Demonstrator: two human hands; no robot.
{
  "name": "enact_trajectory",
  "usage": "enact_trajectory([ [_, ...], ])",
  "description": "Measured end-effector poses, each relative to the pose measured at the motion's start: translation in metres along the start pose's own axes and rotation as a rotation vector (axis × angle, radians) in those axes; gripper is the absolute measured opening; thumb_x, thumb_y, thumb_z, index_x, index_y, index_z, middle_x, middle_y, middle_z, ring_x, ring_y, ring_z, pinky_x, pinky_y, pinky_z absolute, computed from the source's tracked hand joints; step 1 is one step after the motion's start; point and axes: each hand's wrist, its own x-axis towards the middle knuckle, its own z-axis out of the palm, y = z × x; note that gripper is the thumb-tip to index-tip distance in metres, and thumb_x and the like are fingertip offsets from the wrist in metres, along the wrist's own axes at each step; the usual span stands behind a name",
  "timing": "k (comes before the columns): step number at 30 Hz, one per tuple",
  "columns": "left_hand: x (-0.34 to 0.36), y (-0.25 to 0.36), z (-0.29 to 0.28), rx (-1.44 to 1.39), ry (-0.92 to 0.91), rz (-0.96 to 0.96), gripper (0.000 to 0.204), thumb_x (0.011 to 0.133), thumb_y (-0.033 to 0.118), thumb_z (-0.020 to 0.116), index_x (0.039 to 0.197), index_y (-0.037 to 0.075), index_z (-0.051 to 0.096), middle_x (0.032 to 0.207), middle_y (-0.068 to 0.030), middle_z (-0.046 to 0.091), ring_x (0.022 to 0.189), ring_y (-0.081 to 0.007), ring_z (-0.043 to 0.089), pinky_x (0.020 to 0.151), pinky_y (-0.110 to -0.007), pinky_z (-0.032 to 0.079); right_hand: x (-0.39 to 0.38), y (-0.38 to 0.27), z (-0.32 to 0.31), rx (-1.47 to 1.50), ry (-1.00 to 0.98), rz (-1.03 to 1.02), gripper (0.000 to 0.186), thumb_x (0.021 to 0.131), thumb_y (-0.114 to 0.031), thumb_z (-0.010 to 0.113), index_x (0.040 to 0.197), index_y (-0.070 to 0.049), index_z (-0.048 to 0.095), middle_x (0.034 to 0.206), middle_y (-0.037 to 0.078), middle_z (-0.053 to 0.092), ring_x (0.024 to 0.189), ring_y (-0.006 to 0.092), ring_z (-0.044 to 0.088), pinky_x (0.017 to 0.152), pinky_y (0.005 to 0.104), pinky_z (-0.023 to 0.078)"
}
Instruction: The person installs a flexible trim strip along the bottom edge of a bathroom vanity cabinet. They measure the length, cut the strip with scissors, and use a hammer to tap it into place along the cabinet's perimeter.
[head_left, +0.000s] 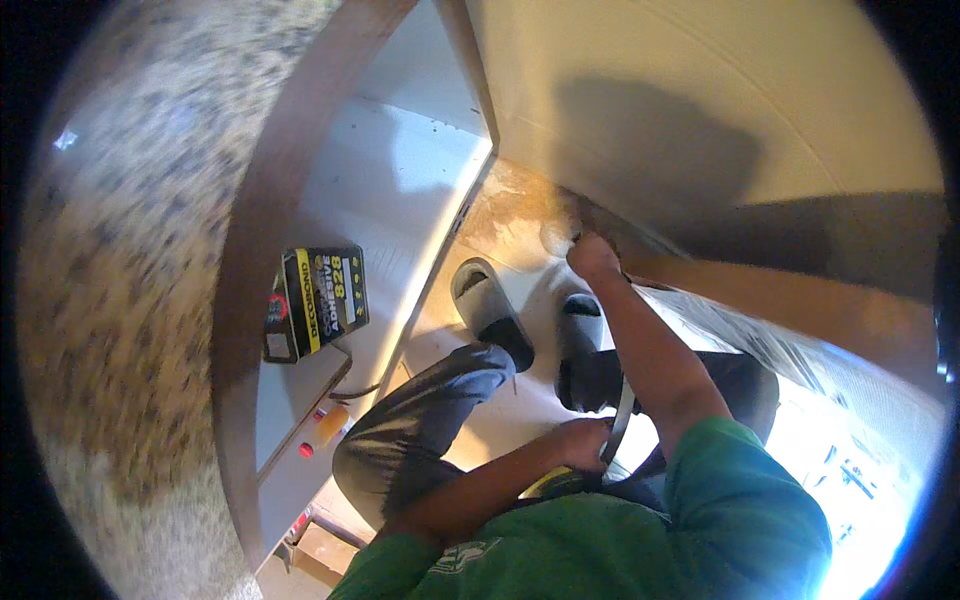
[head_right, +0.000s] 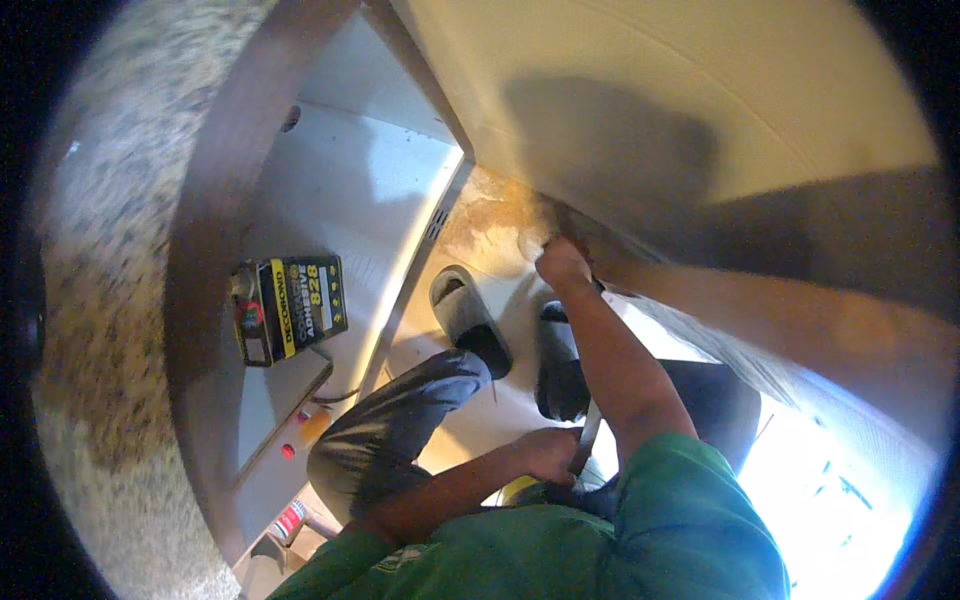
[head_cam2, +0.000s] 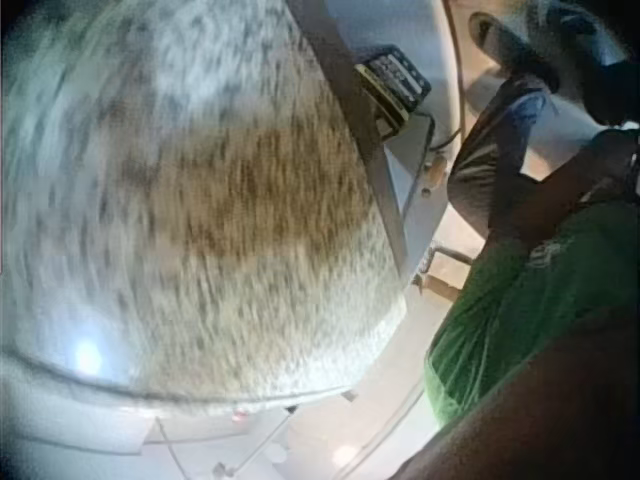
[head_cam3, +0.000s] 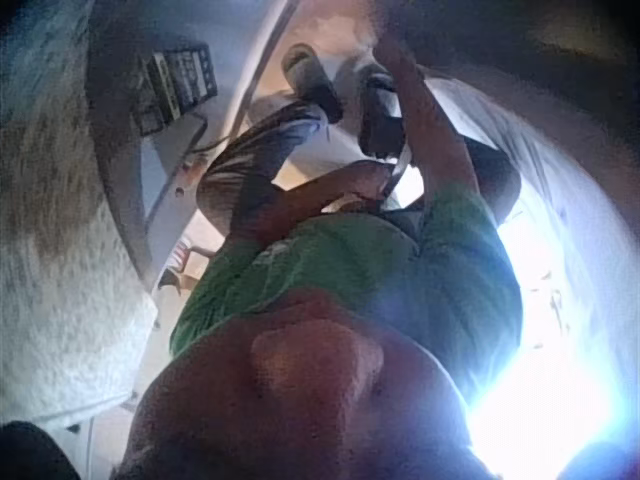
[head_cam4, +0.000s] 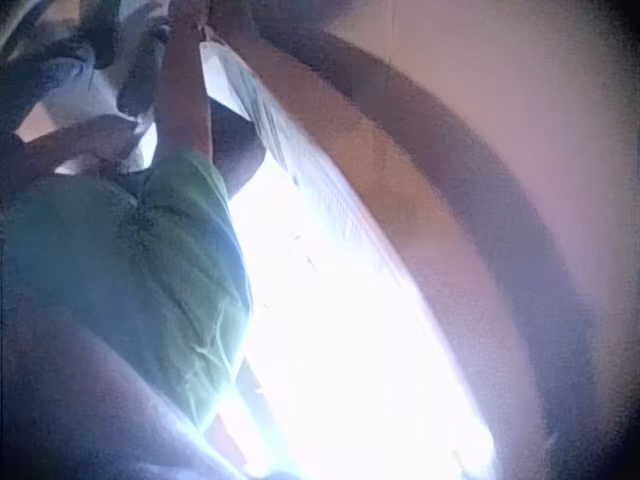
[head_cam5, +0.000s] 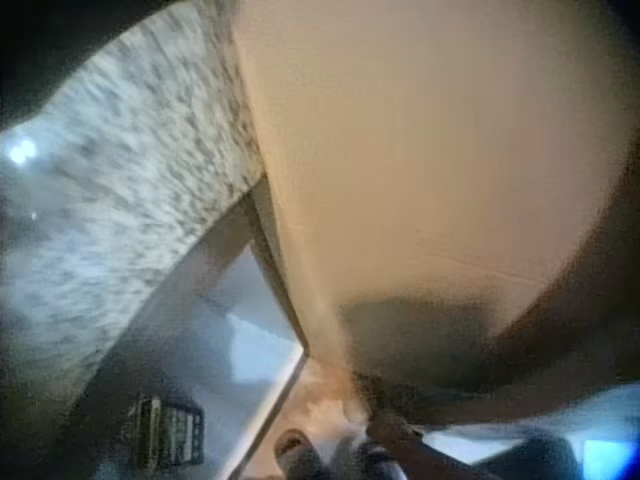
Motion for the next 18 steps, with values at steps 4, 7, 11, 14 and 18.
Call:
enact_trajectory([
  [4, -0.027, 0.031, 0.012, 0.307, 0.13, 0.095, 0.045, 0.068, 0.024, 0.075, 0.104, -0.001, 0.065, 0.111, -0.0214, 0.064, 0.098, -0.0377, 0.065, 0.087, -0.047, 0.053, -0.084, 0.021, -0.01, -0.319, 0.02, -0.116, 0.045, 0.087, -0.019, 0.059, 0.128, -0.001, 0.057, 0.129, 0.023, 0.062, 0.118, 0.0356, 0.063, 0.099, 0.0457, 0.051],
  [7, -0.06, 0.042, 0.03, 0.459, 0.21, 0.113, 0.035, 0.07, 0.021, 0.073, 0.101, 0.004, 0.066, 0.101, -0.0181, 0.061, 0.091, -0.0363, 0.064, 0.081, -0.048, 0.052, -0.125, 0.042, -0.016, -0.393, 0.042, -0.126, 0.047, 0.087, -0.024, 0.062, 0.126, 0.001, 0.055, 0.127, 0.028, 0.06, 0.119, 0.0362, 0.061, 0.098, 0.0459, 0.051],
  [11, -0.116, 0.062, 0.032, 0.434, 0.36, -0.034, 0.034, 0.073, 0.027, 0.076, 0.096, 0.004, 0.067, 0.108, -0.0179, 0.06, 0.097, -0.0365, 0.063, 0.085, -0.047, 0.051, -0.182, 0.056, -0.056, -0.426, -0.054, -0.197, 0.034, 0.086, -0.016, 0.058, 0.116, 0.0, 0.064, 0.118, 0.022, 0.068, 0.111, 0.0341, 0.067, 0.096, 0.0451, 0.052],
  [14, -0.14, 0.073, 0.04, 0.412, 0.474, -0.076, 0.039, 0.075, 0.037, 0.078, 0.096, 0.005, 0.069, 0.118, -0.0186, 0.059, 0.106, -0.038, 0.061, 0.091, -0.048, 0.05, -0.202, 0.08, -0.061, -0.267, 0.124, -0.409, 0.03, 0.085, -0.015, 0.057, 0.108, 0.002, 0.067, 0.11, 0.024, 0.069, 0.104, 0.0364, 0.068, 0.092, 0.0453, 0.053],
  [18, -0.144, 0.047, 0.06, 0.225, 0.711, 0.06, 0.039, 0.08, 0.041, 0.08, 0.105, 0.012, 0.071, 0.134, -0.02, 0.054, 0.121, -0.0388, 0.056, 0.101, -0.044, 0.045, -0.304, 0.066, -0.094, 0.314, 0.121, -0.593, 0.022, 0.093, -0.015, 0.061, 0.11, -0.001, 0.066, 0.094, 0.015, 0.068, 0.09, 0.0256, 0.064, 0.085, 0.0374, 0.05],
])
